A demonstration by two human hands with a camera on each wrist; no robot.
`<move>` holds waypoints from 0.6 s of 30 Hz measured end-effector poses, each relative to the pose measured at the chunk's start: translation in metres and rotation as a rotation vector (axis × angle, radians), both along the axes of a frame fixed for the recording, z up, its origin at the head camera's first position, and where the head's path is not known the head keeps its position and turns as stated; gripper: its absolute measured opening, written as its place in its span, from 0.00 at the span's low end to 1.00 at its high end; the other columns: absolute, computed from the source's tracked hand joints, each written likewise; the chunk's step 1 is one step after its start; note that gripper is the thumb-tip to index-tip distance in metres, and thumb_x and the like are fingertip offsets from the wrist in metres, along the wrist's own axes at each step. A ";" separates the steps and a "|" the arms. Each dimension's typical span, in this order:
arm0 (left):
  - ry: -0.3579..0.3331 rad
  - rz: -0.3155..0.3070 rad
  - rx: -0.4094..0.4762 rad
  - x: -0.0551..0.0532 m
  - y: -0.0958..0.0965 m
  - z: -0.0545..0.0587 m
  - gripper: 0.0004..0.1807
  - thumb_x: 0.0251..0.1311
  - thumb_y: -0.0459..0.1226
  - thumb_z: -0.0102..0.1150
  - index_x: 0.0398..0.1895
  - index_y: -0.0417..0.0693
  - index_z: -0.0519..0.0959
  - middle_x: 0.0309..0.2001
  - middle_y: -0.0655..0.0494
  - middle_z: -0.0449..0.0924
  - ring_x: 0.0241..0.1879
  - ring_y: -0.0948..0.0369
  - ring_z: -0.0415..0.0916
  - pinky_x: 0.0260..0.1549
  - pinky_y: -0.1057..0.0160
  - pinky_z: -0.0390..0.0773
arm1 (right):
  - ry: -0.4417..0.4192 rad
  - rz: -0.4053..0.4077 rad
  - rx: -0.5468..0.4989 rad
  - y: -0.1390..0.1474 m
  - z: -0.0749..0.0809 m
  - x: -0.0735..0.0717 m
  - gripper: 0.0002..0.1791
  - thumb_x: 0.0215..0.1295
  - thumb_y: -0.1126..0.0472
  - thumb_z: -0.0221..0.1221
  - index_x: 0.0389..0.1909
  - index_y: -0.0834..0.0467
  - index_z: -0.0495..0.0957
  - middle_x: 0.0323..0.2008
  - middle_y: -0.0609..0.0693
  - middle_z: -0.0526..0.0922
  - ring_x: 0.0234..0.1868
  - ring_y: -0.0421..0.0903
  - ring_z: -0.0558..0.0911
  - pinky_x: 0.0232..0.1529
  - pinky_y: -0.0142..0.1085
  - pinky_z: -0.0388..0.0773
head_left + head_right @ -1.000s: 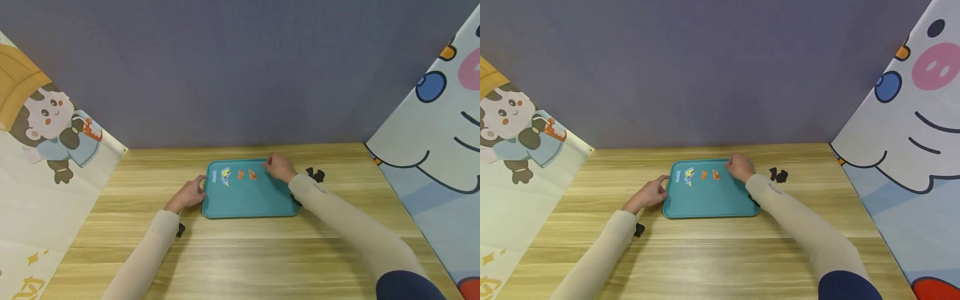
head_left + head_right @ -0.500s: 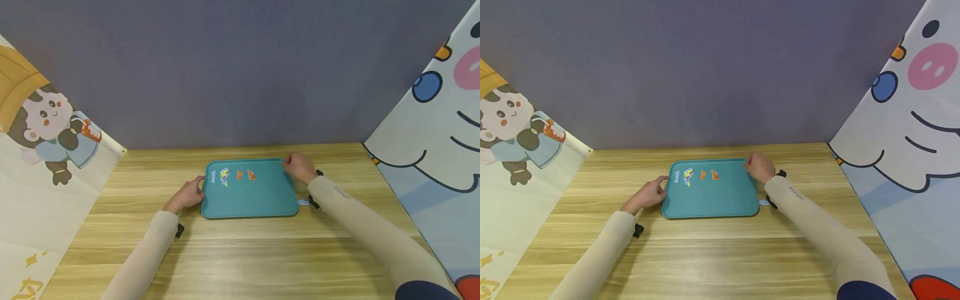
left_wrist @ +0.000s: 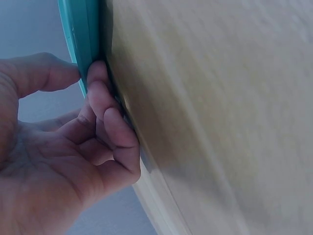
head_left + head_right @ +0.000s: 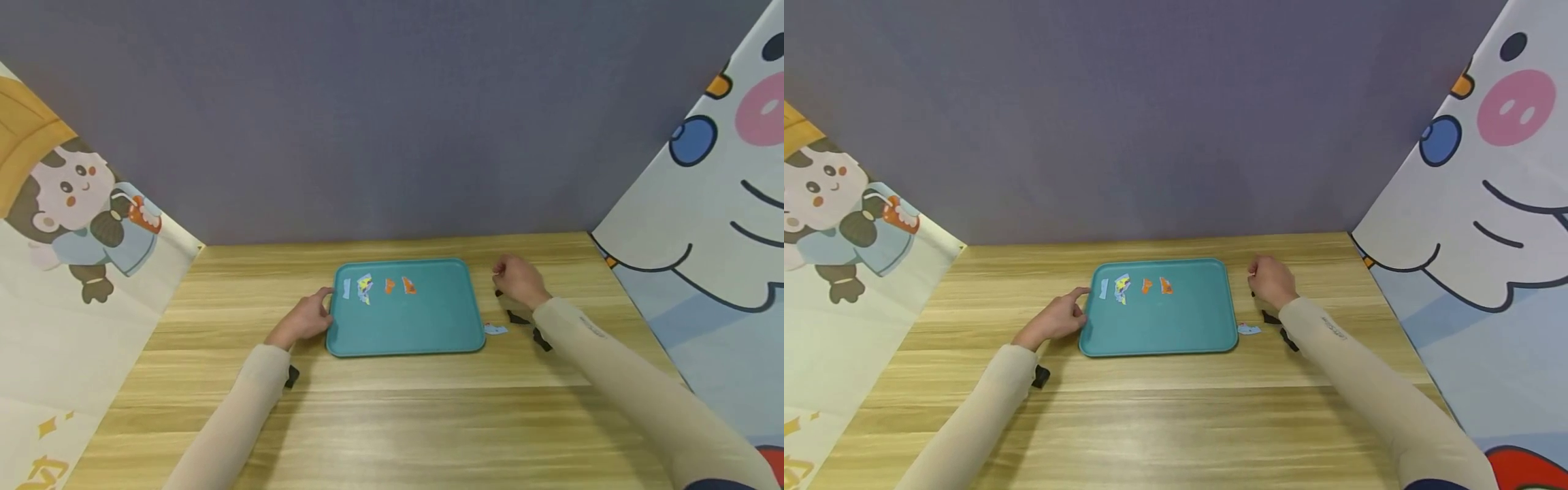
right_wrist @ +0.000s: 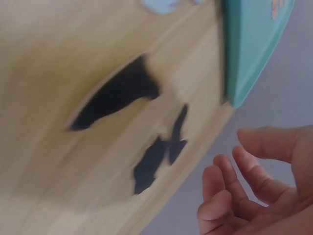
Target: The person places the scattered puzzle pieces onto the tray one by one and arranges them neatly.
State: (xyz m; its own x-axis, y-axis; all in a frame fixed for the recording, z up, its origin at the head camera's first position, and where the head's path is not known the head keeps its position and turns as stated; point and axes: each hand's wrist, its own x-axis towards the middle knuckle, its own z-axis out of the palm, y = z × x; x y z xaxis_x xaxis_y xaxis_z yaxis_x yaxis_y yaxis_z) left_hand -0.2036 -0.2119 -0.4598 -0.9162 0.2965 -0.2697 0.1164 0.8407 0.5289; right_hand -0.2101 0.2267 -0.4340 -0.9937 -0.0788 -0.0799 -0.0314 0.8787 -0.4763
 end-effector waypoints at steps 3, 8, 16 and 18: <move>-0.003 0.001 -0.003 0.000 -0.001 0.000 0.37 0.57 0.32 0.55 0.70 0.43 0.55 0.34 0.48 0.77 0.30 0.57 0.74 0.31 0.58 0.75 | 0.027 0.004 0.008 0.009 -0.004 0.004 0.15 0.63 0.64 0.56 0.48 0.67 0.75 0.41 0.62 0.78 0.36 0.54 0.78 0.34 0.46 0.74; -0.012 0.000 -0.010 -0.001 -0.003 -0.002 0.37 0.57 0.33 0.55 0.71 0.43 0.54 0.34 0.48 0.76 0.30 0.56 0.74 0.29 0.58 0.75 | 0.097 0.030 0.040 0.019 -0.012 0.011 0.19 0.58 0.65 0.62 0.49 0.70 0.75 0.45 0.66 0.78 0.43 0.61 0.76 0.49 0.54 0.68; -0.013 -0.008 -0.006 -0.002 -0.002 -0.001 0.37 0.57 0.32 0.55 0.70 0.42 0.55 0.33 0.48 0.76 0.29 0.57 0.74 0.28 0.58 0.75 | 0.102 0.028 0.031 0.031 -0.018 0.016 0.26 0.54 0.63 0.64 0.53 0.71 0.73 0.52 0.70 0.73 0.50 0.70 0.63 0.48 0.58 0.64; -0.005 -0.016 -0.006 -0.002 -0.001 0.000 0.37 0.57 0.32 0.55 0.70 0.41 0.55 0.33 0.48 0.76 0.29 0.57 0.74 0.29 0.58 0.75 | 0.095 0.027 0.044 0.035 -0.020 0.015 0.27 0.54 0.61 0.64 0.54 0.71 0.73 0.53 0.70 0.72 0.51 0.71 0.62 0.48 0.58 0.64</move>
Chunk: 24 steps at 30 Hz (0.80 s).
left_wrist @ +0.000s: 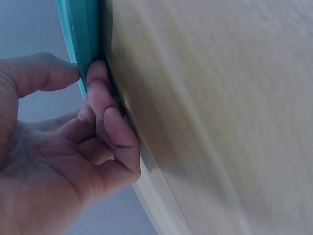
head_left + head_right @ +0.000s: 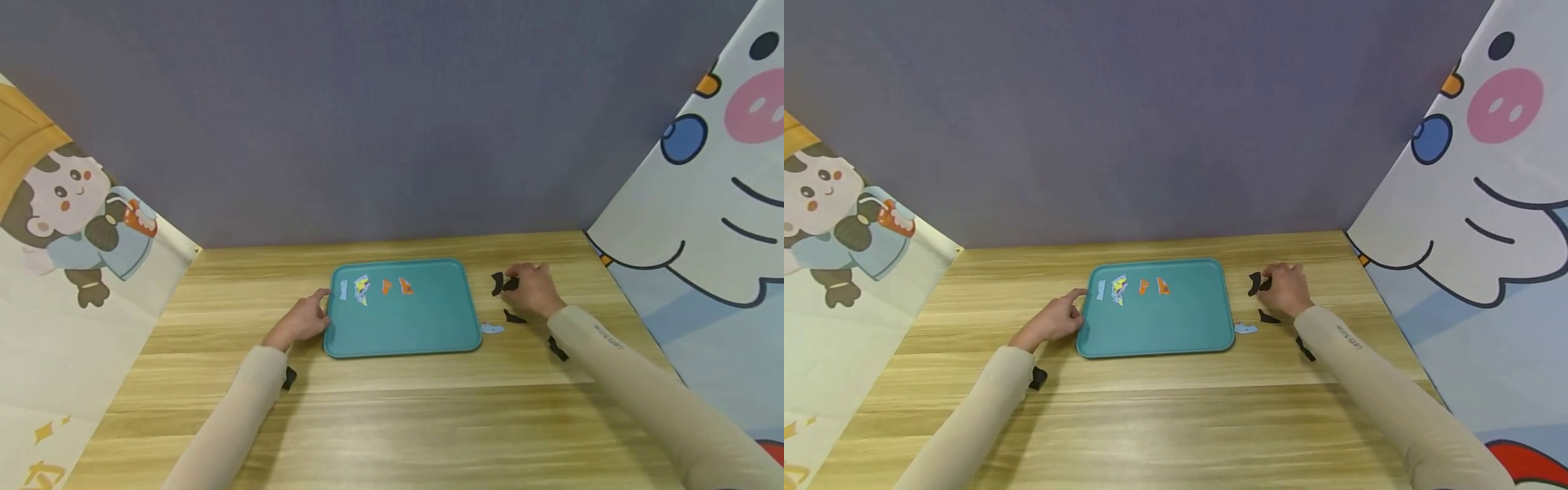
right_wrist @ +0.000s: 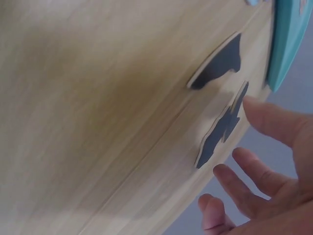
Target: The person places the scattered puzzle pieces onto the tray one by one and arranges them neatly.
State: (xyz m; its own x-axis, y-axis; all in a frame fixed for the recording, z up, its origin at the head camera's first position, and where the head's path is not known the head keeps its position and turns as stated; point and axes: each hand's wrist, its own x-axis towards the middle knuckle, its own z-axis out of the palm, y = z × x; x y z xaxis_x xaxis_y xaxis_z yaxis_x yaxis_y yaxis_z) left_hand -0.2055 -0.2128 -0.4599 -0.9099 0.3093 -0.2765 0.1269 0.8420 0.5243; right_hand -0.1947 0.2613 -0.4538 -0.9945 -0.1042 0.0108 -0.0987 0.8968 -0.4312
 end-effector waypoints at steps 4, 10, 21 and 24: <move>0.012 -0.008 0.004 0.000 0.000 0.000 0.36 0.57 0.32 0.55 0.70 0.41 0.55 0.33 0.49 0.76 0.28 0.57 0.74 0.29 0.58 0.75 | -0.024 -0.010 -0.005 0.004 -0.002 -0.003 0.28 0.55 0.58 0.64 0.54 0.71 0.73 0.53 0.70 0.72 0.52 0.72 0.60 0.48 0.58 0.63; 0.014 0.000 0.007 0.001 0.000 0.001 0.37 0.56 0.32 0.55 0.70 0.41 0.55 0.32 0.49 0.77 0.28 0.57 0.74 0.29 0.58 0.75 | -0.043 -0.025 -0.015 0.005 -0.004 -0.004 0.26 0.56 0.58 0.65 0.50 0.71 0.75 0.50 0.69 0.73 0.51 0.69 0.61 0.48 0.57 0.63; 0.002 0.009 0.003 0.002 0.001 0.002 0.37 0.56 0.32 0.55 0.70 0.42 0.55 0.33 0.49 0.76 0.29 0.57 0.74 0.29 0.58 0.75 | -0.081 -0.032 0.037 0.005 -0.005 -0.007 0.27 0.55 0.58 0.66 0.51 0.71 0.75 0.51 0.71 0.71 0.51 0.71 0.62 0.47 0.57 0.66; 0.002 0.011 -0.002 0.002 0.001 0.001 0.37 0.56 0.32 0.55 0.70 0.42 0.55 0.33 0.49 0.76 0.29 0.57 0.73 0.29 0.58 0.75 | -0.076 -0.032 0.045 0.004 -0.006 -0.007 0.26 0.55 0.58 0.65 0.51 0.71 0.76 0.50 0.71 0.72 0.50 0.71 0.63 0.47 0.57 0.67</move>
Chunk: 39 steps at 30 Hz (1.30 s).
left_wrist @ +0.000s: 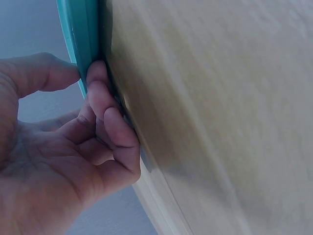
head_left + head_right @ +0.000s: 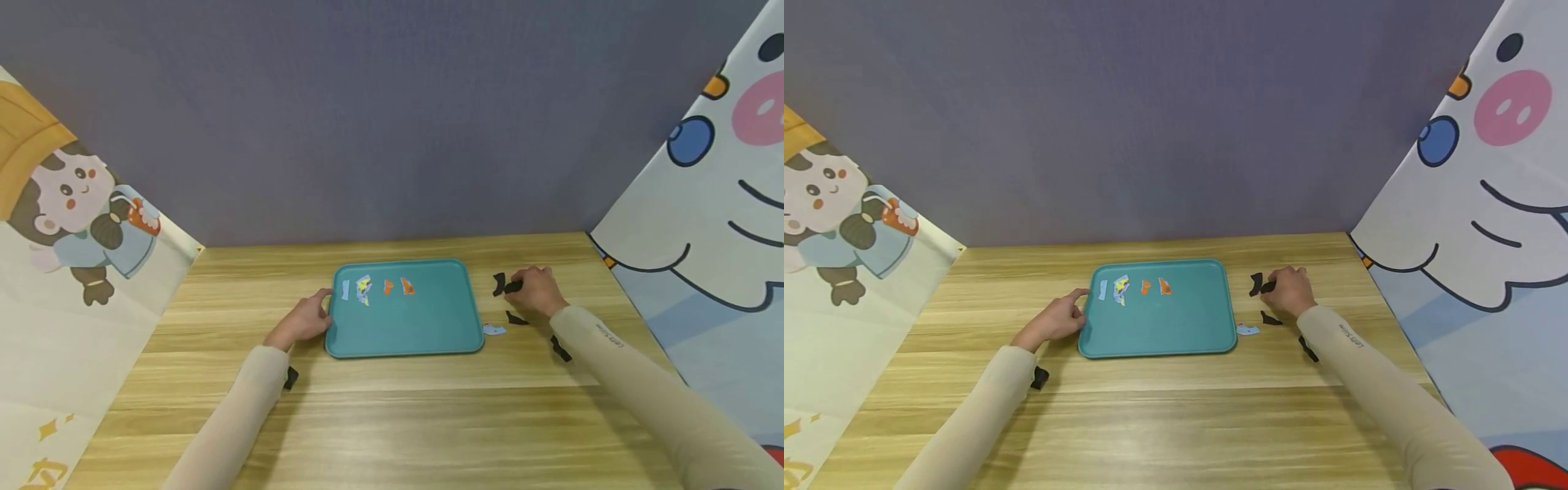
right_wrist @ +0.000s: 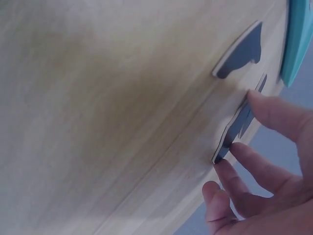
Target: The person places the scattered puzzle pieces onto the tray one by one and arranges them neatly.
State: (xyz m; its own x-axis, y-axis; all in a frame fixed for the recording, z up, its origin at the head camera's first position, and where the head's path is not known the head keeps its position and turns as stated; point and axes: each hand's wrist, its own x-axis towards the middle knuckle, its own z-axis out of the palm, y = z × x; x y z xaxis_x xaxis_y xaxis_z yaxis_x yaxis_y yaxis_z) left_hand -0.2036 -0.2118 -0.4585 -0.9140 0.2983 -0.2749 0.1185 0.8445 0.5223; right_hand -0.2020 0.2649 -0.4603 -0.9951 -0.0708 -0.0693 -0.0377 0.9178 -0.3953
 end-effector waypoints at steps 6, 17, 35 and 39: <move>-0.003 0.001 0.002 0.001 0.000 0.001 0.37 0.56 0.32 0.55 0.70 0.41 0.55 0.32 0.49 0.76 0.28 0.57 0.73 0.29 0.58 0.74 | 0.015 -0.009 -0.006 -0.002 0.000 0.001 0.25 0.55 0.57 0.65 0.49 0.70 0.77 0.47 0.70 0.74 0.49 0.71 0.65 0.47 0.57 0.66; -0.002 0.004 0.002 0.000 0.001 0.001 0.37 0.57 0.32 0.55 0.70 0.42 0.55 0.33 0.49 0.76 0.29 0.57 0.73 0.30 0.58 0.74 | 0.052 -0.042 -0.060 0.000 -0.001 0.003 0.27 0.54 0.56 0.65 0.51 0.68 0.76 0.49 0.70 0.73 0.53 0.73 0.62 0.48 0.58 0.67; 0.003 -0.001 0.006 0.001 -0.001 0.000 0.37 0.57 0.32 0.55 0.70 0.41 0.55 0.32 0.49 0.76 0.27 0.57 0.73 0.28 0.59 0.74 | 0.213 0.049 -0.168 -0.026 0.022 -0.005 0.35 0.50 0.54 0.69 0.55 0.71 0.72 0.51 0.68 0.74 0.58 0.68 0.63 0.57 0.58 0.58; 0.004 -0.002 0.005 0.001 -0.001 0.000 0.37 0.57 0.32 0.55 0.70 0.41 0.55 0.31 0.50 0.76 0.27 0.57 0.73 0.27 0.59 0.74 | 0.240 0.097 -0.241 -0.038 0.023 -0.007 0.35 0.51 0.52 0.70 0.56 0.67 0.72 0.50 0.64 0.72 0.50 0.63 0.70 0.48 0.54 0.68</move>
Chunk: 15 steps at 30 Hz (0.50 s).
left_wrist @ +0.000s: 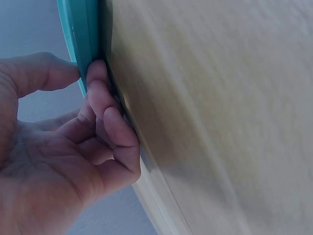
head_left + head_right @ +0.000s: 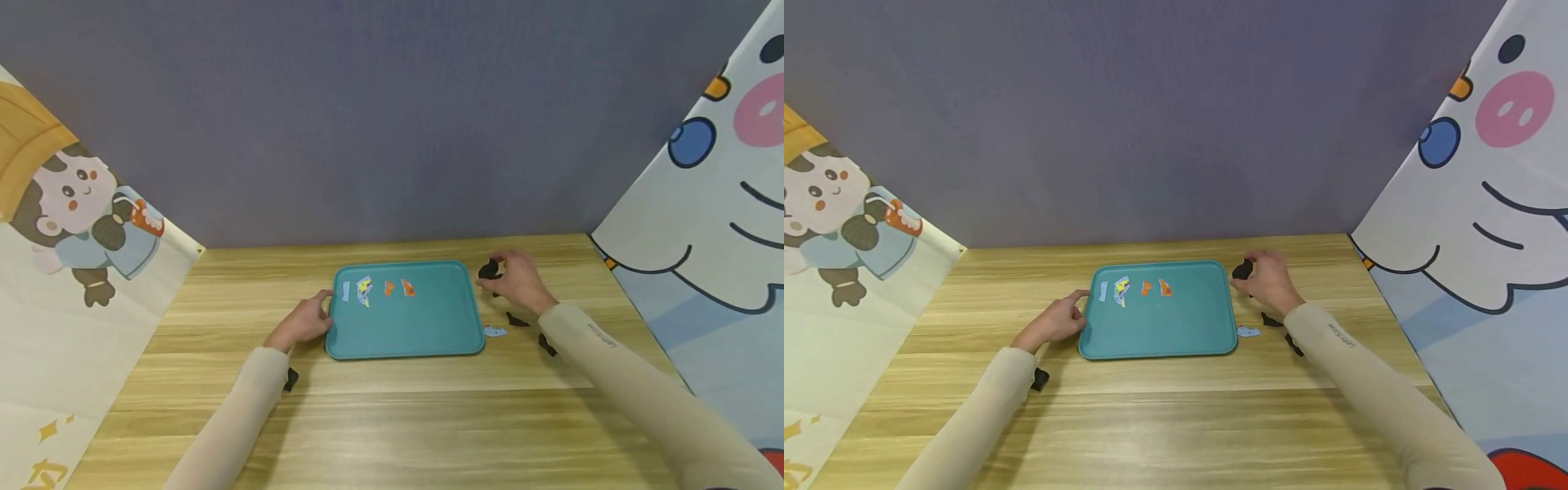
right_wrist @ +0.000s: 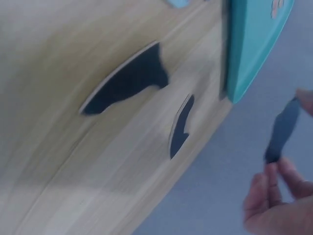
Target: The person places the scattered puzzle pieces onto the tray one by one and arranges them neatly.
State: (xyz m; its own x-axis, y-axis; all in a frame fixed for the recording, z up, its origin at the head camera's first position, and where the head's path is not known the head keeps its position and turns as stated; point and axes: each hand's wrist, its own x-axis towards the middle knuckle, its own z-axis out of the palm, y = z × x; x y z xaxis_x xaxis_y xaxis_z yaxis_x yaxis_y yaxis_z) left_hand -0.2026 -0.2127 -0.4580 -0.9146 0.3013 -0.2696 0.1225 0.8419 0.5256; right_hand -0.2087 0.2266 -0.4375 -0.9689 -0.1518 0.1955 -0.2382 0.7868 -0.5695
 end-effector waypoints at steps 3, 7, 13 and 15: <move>-0.003 0.000 -0.001 0.000 0.000 -0.001 0.37 0.57 0.32 0.55 0.70 0.41 0.55 0.31 0.50 0.76 0.27 0.57 0.73 0.27 0.59 0.74 | 0.009 0.055 -0.052 -0.011 -0.001 -0.002 0.35 0.51 0.49 0.69 0.56 0.64 0.72 0.51 0.60 0.71 0.48 0.61 0.72 0.44 0.50 0.71; -0.001 -0.002 0.006 -0.001 -0.001 -0.001 0.37 0.56 0.32 0.54 0.70 0.41 0.55 0.31 0.50 0.77 0.27 0.58 0.74 0.27 0.59 0.74 | 0.007 0.108 -0.112 -0.026 -0.002 -0.006 0.35 0.50 0.46 0.70 0.54 0.61 0.72 0.51 0.56 0.71 0.49 0.59 0.71 0.45 0.49 0.70; -0.003 -0.005 0.011 -0.002 -0.001 -0.001 0.37 0.56 0.32 0.54 0.70 0.40 0.55 0.31 0.50 0.77 0.27 0.58 0.74 0.28 0.59 0.75 | 0.055 0.195 -0.102 -0.047 -0.010 -0.016 0.31 0.48 0.47 0.71 0.50 0.58 0.75 0.45 0.54 0.75 0.44 0.56 0.73 0.44 0.47 0.71; -0.004 -0.002 0.007 -0.002 0.000 -0.001 0.37 0.57 0.32 0.55 0.70 0.40 0.55 0.31 0.50 0.77 0.28 0.58 0.74 0.29 0.59 0.75 | 0.055 0.213 -0.085 -0.055 -0.014 -0.020 0.31 0.47 0.48 0.71 0.50 0.59 0.76 0.44 0.54 0.76 0.43 0.56 0.74 0.44 0.46 0.71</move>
